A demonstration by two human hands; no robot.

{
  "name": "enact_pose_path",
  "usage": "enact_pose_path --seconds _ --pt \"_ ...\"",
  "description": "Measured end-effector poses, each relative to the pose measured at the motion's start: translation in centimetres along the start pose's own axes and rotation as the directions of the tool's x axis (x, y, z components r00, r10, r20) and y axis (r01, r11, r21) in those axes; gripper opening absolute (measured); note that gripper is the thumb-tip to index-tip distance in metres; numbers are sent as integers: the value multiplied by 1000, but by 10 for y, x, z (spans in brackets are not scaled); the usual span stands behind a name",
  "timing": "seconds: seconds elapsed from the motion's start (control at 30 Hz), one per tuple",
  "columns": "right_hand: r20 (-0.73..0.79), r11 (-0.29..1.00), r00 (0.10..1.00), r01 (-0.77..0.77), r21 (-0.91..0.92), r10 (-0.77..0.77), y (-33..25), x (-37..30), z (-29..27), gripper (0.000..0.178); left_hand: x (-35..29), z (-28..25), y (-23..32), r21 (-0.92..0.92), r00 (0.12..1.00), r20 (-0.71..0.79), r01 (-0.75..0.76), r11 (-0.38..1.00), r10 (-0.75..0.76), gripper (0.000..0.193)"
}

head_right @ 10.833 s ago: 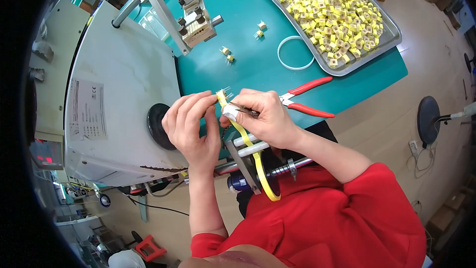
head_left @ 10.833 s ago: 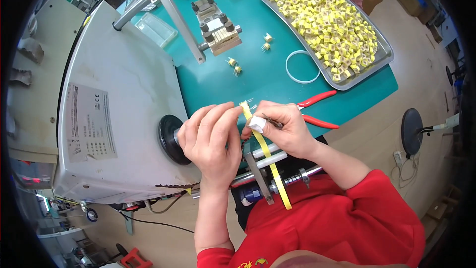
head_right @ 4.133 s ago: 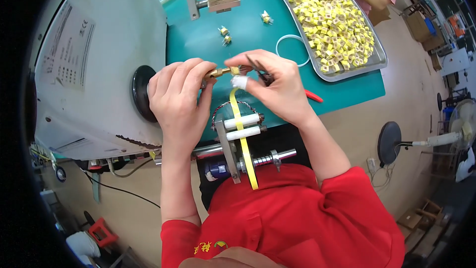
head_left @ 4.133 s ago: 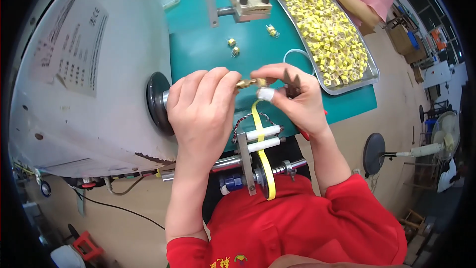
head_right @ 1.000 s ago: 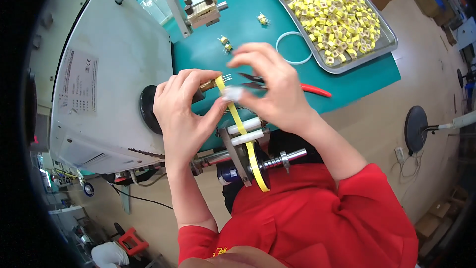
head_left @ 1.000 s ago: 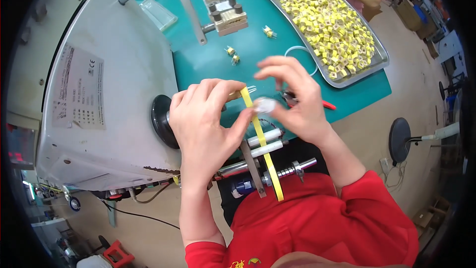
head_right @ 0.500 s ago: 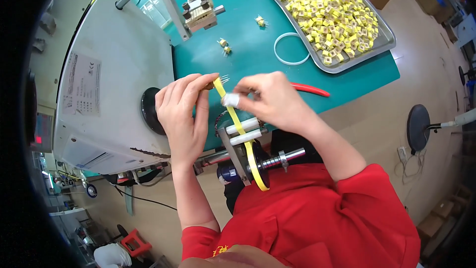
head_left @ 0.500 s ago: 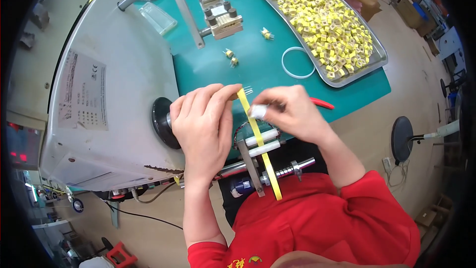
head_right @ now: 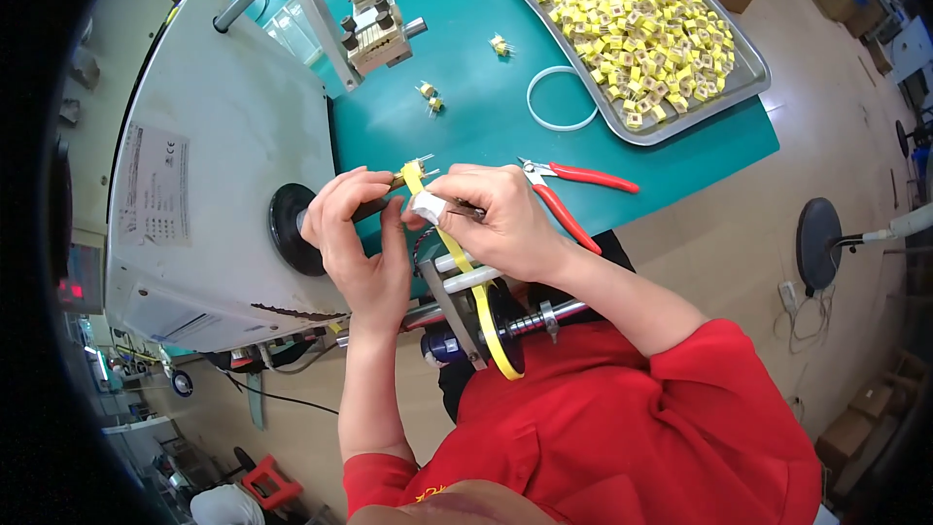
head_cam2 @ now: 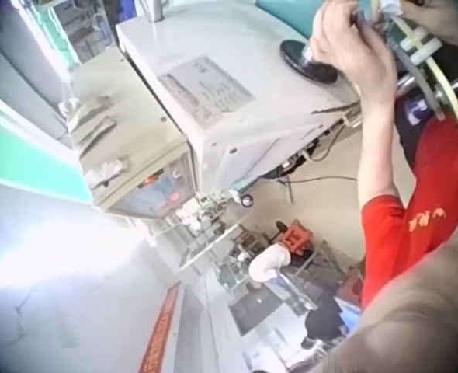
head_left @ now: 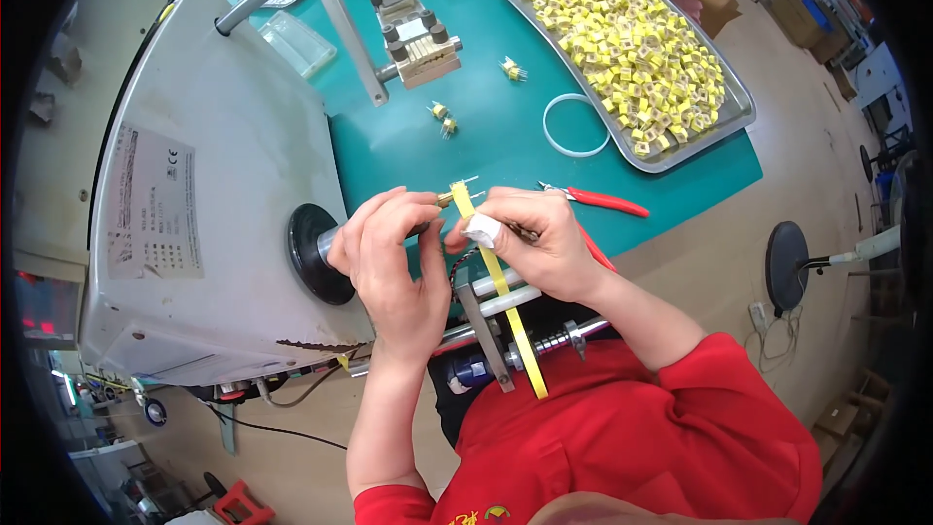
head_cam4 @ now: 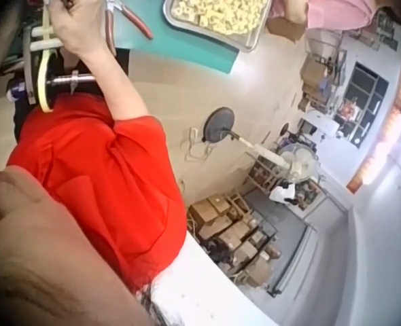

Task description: The person assembles small electronic components, including yellow parts and white rings, using pliers and an assembly fixture at a workstation.

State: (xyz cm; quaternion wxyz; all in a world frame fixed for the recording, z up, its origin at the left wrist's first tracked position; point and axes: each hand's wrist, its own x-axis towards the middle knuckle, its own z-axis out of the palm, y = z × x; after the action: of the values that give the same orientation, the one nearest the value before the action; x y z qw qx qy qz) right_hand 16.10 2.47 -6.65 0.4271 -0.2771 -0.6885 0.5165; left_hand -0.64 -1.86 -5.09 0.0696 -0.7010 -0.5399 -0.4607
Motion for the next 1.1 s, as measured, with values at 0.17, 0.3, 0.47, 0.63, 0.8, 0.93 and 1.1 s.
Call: enact_pose_path --seconds 0.17,0.3,0.47,0.63,0.8,0.93,1.1 --pt "-31 1000 999 -13 -13 13 4 -1 1 16 4 0 4 84 999 1 -49 995 49 42" --pt "-55 999 998 -2 -41 0 1 0 0 15 7 -1 4 135 997 30 -80 988 76 41" --pt "-50 996 996 -71 -45 69 -3 1 -1 16 21 -5 6 188 989 138 -86 978 61 27" --pt "31 980 998 -44 -192 51 2 -1 -12 16 40 -17 12 122 961 276 -9 993 -25 14" --pt "-138 985 985 84 -153 -105 -6 8 -34 20 44 -19 16 72 940 335 43 996 -65 29" --pt "-88 860 941 257 -441 -327 -19 36 -10 49 47 -21 15 109 930 360 32 994 -70 34" --pt "-59 939 992 82 -335 -108 -30 42 -16 63 47 -20 17 84 925 369 62 994 -89 28"
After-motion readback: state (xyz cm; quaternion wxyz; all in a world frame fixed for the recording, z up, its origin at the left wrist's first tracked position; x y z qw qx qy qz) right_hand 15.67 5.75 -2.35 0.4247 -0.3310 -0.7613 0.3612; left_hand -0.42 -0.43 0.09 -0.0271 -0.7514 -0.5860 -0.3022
